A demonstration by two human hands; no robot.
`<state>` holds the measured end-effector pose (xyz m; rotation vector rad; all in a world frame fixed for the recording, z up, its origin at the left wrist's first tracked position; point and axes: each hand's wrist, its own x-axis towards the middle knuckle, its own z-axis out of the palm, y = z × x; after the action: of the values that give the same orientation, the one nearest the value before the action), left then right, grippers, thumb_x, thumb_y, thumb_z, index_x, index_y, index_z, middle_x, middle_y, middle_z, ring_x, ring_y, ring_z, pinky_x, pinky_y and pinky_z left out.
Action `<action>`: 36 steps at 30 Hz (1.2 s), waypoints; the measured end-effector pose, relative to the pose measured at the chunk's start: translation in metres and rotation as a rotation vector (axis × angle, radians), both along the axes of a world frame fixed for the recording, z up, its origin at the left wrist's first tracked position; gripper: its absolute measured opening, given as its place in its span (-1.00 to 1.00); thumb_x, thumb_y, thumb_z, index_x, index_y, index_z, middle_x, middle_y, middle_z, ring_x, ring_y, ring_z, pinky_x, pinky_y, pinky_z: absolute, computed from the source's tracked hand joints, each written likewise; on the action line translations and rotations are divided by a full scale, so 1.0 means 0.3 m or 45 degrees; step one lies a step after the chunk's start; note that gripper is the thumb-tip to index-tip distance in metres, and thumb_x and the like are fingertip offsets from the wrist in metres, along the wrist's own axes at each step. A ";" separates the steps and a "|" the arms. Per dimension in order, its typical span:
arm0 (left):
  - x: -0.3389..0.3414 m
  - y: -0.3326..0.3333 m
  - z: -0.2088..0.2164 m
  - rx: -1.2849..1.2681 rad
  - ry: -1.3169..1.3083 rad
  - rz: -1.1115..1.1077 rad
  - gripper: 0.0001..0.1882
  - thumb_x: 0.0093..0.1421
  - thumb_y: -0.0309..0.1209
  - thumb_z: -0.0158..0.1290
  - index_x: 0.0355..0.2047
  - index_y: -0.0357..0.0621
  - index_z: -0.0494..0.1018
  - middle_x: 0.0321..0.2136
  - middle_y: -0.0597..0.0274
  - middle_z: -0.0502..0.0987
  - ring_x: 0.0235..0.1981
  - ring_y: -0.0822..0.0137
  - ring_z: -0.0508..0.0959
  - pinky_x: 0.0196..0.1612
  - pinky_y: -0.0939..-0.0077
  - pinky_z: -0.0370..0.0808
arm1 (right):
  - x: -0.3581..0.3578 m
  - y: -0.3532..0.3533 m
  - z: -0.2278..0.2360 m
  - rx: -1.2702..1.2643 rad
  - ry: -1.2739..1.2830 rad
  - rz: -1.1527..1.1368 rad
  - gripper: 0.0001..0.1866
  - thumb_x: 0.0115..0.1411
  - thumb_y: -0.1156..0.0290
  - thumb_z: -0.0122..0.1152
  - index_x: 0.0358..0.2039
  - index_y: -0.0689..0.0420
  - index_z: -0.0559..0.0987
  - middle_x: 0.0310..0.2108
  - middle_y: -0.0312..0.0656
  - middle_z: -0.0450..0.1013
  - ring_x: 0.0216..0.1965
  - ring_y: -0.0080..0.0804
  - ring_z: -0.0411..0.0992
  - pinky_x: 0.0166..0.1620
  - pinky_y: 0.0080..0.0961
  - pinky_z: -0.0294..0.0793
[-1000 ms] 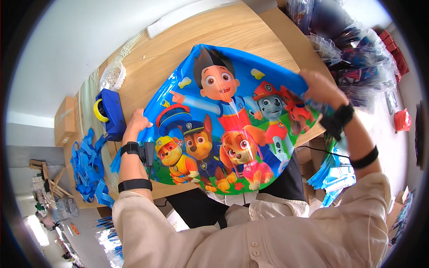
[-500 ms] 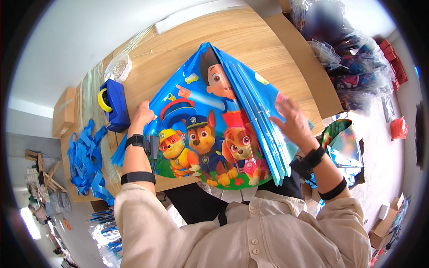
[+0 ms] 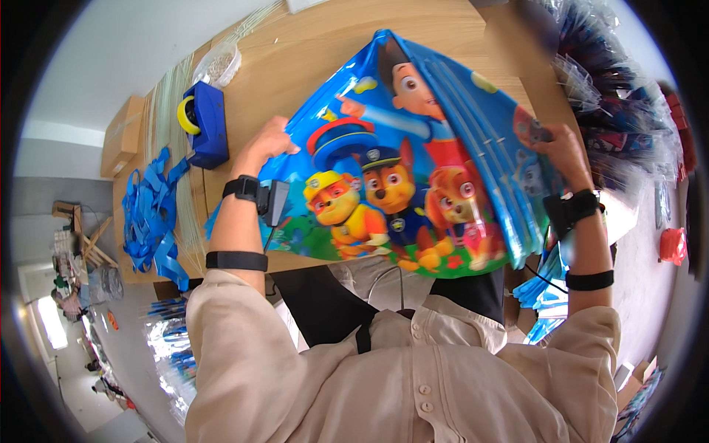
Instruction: Manually assemble a plastic kite by inserting supports and securing them with tape.
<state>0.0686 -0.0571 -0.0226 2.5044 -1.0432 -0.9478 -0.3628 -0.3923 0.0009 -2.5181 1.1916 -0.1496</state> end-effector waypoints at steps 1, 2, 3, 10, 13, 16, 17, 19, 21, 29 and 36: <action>-0.025 -0.014 -0.014 -0.071 0.079 0.017 -0.62 -0.20 -0.56 0.25 -0.28 -0.29 0.51 -0.42 -0.02 0.58 -0.38 0.18 0.59 -0.29 0.32 0.47 | -0.014 -0.038 -0.001 0.014 -0.019 -0.037 -0.52 -0.24 0.19 0.44 -0.31 0.20 0.58 -0.32 0.01 0.48 -0.25 -0.14 0.47 -0.17 -0.34 0.41; -0.044 -0.025 -0.026 -0.162 0.174 0.015 -0.61 -0.21 -0.56 0.24 -0.27 -0.28 0.51 -0.42 0.00 0.59 -0.38 0.19 0.58 -0.27 0.32 0.47 | -0.038 -0.068 -0.008 0.060 -0.079 -0.008 -0.54 -0.23 0.25 0.43 -0.30 0.21 0.58 -0.30 0.01 0.49 -0.26 -0.16 0.47 -0.16 -0.35 0.41; -0.055 -0.034 -0.038 -0.130 0.160 0.050 -0.61 -0.21 -0.56 0.24 -0.27 -0.28 0.51 -0.42 0.00 0.59 -0.38 0.19 0.58 -0.27 0.32 0.47 | -0.057 -0.092 -0.017 0.083 -0.098 -0.025 -0.56 -0.23 0.30 0.42 -0.28 0.21 0.58 -0.29 0.01 0.49 -0.26 -0.17 0.47 -0.16 -0.37 0.41; -0.131 -0.099 -0.048 -0.155 -0.065 0.048 -0.61 -0.20 -0.49 0.27 -0.29 -0.30 0.49 -0.38 -0.04 0.57 -0.29 0.06 0.57 -0.21 0.27 0.46 | -0.130 -0.106 -0.152 0.061 -0.169 -0.050 -0.51 -0.19 0.35 0.37 -0.17 0.20 0.54 -0.24 0.04 0.50 -0.18 -0.11 0.48 -0.12 -0.36 0.42; -0.232 -0.066 -0.008 -0.218 -0.580 0.083 -0.54 -0.17 -0.50 0.26 -0.20 -0.26 0.43 -0.29 -0.04 0.52 -0.19 0.01 0.51 -0.14 0.23 0.44 | -0.140 -0.065 -0.149 -0.056 -0.004 -0.157 -0.48 -0.18 0.34 0.35 -0.13 0.15 0.53 -0.21 0.03 0.49 -0.14 -0.06 0.46 -0.08 -0.30 0.40; -0.394 0.040 0.007 -0.550 -1.181 -0.164 -0.48 -0.10 -0.50 0.22 -0.08 -0.20 0.35 -0.09 0.02 0.40 0.00 0.02 0.36 0.03 0.19 0.33 | -0.124 0.006 -0.123 -0.365 0.059 -0.156 -0.44 -0.13 0.30 0.33 -0.05 0.10 0.45 -0.05 -0.04 0.40 0.02 -0.07 0.34 0.01 -0.20 0.35; -0.454 0.074 -0.003 -0.647 -1.196 -0.216 -0.46 -0.09 -0.50 0.21 -0.05 -0.18 0.33 -0.02 0.05 0.36 0.08 0.03 0.30 0.09 0.19 0.28 | -0.103 0.040 -0.117 -0.344 0.060 -0.158 -0.44 -0.13 0.30 0.33 -0.05 0.10 0.45 -0.05 -0.04 0.40 0.02 -0.07 0.34 0.01 -0.20 0.35; -0.589 0.121 -0.047 -0.622 -0.726 -0.193 -0.43 -0.04 -0.45 0.19 0.02 -0.18 0.28 0.06 0.04 0.30 0.14 0.03 0.24 0.14 0.08 0.21 | -0.048 0.125 -0.108 -0.503 -0.153 -0.004 -0.47 -0.07 0.34 0.30 -0.04 0.12 0.43 -0.01 -0.03 0.37 0.05 -0.06 0.31 0.02 -0.17 0.35; -0.735 0.170 -0.102 -0.343 -0.786 -0.139 -0.39 0.09 -0.29 0.11 0.15 -0.05 0.20 0.19 0.03 0.17 0.23 0.02 0.13 0.21 -0.05 0.08 | 0.021 0.267 -0.129 -0.583 -0.363 0.241 -0.50 -0.06 0.41 0.29 -0.06 0.19 0.42 -0.05 0.01 0.37 0.02 -0.03 0.31 0.07 -0.22 0.32; -0.709 0.359 -0.146 -0.334 -0.722 0.125 -0.29 0.12 0.02 0.03 0.26 0.26 0.09 0.32 0.14 -0.04 0.34 0.09 -0.08 0.28 -0.10 -0.17 | 0.173 0.827 -0.216 -0.336 -0.118 0.505 -0.27 0.07 0.11 0.19 0.22 0.03 0.21 0.26 -0.01 0.05 0.29 -0.05 0.00 0.28 -0.01 -0.14; -0.680 0.407 -0.116 -0.405 -0.705 0.146 -0.29 0.04 -0.01 0.12 0.20 0.16 0.21 0.27 0.07 0.06 0.30 0.06 0.02 0.27 -0.03 -0.08 | 0.285 0.884 -0.142 -0.128 0.004 0.534 -0.31 0.10 0.17 0.17 0.22 0.09 0.21 0.27 -0.01 0.03 0.30 -0.03 -0.05 0.26 0.04 -0.12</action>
<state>-0.1355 0.0651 -0.0575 2.5596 -1.0717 -0.0315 -0.2773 -0.1272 -0.0417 -2.7913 0.6469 -0.1012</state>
